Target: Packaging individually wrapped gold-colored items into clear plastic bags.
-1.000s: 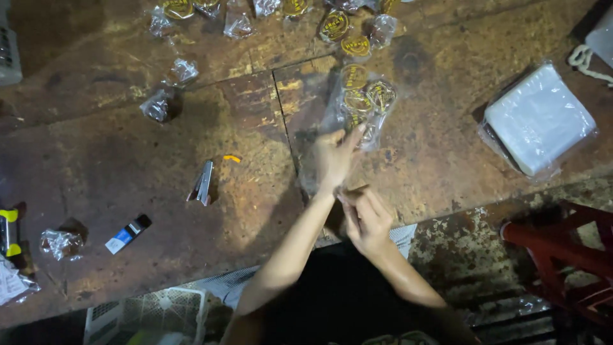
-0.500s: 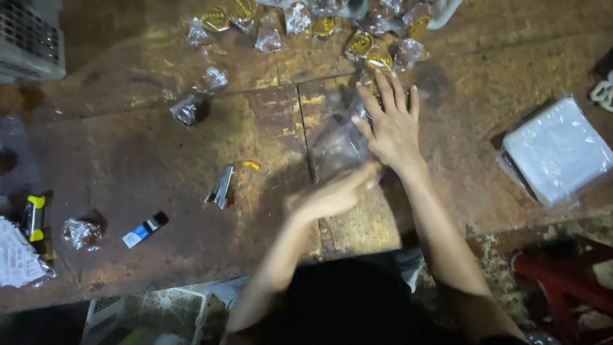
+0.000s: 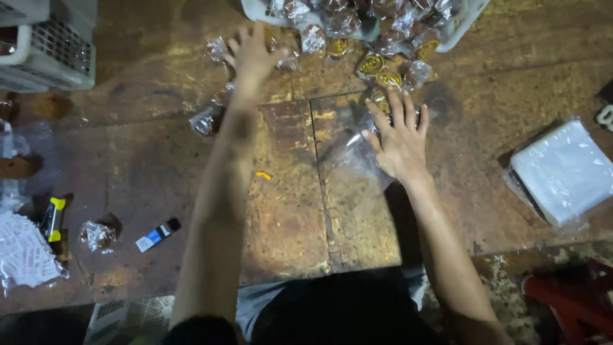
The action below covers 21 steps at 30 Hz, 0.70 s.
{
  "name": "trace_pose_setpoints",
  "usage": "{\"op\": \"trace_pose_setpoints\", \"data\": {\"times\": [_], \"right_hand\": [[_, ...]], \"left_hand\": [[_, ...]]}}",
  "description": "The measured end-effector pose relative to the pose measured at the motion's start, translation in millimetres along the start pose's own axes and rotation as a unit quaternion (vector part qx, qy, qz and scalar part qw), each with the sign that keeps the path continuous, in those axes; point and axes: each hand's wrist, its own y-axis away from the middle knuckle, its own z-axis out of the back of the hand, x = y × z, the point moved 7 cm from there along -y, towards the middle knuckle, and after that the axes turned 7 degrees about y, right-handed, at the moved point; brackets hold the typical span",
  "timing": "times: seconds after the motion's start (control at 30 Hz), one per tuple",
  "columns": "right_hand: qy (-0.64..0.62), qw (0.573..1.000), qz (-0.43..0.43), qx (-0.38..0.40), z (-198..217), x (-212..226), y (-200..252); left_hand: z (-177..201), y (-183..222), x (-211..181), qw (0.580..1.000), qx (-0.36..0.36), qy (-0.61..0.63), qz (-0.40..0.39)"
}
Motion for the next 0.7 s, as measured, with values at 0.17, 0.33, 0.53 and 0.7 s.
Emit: {"op": "trace_pose_setpoints", "data": {"times": [0.17, 0.33, 0.53, 0.7], "right_hand": [[-0.003, 1.000, 0.001, 0.010, -2.5, -0.4, -1.1], [-0.023, 1.000, 0.005, 0.008, 3.6, 0.7, 0.6], [-0.027, 1.000, 0.011, 0.001, 3.4, 1.9, 1.0], [0.002, 0.995, -0.028, 0.096, -6.1, 0.5, -3.3]], "left_hand": [[-36.6, 31.0, -0.2, 0.989, -0.074, -0.078, -0.102], [29.2, 96.8, 10.2, 0.879, -0.218, 0.353, -0.234], [35.4, 97.5, 55.4, 0.967, -0.176, 0.110, -0.150], [4.6, 141.9, 17.7, 0.939, -0.143, -0.033, -0.311]]}}
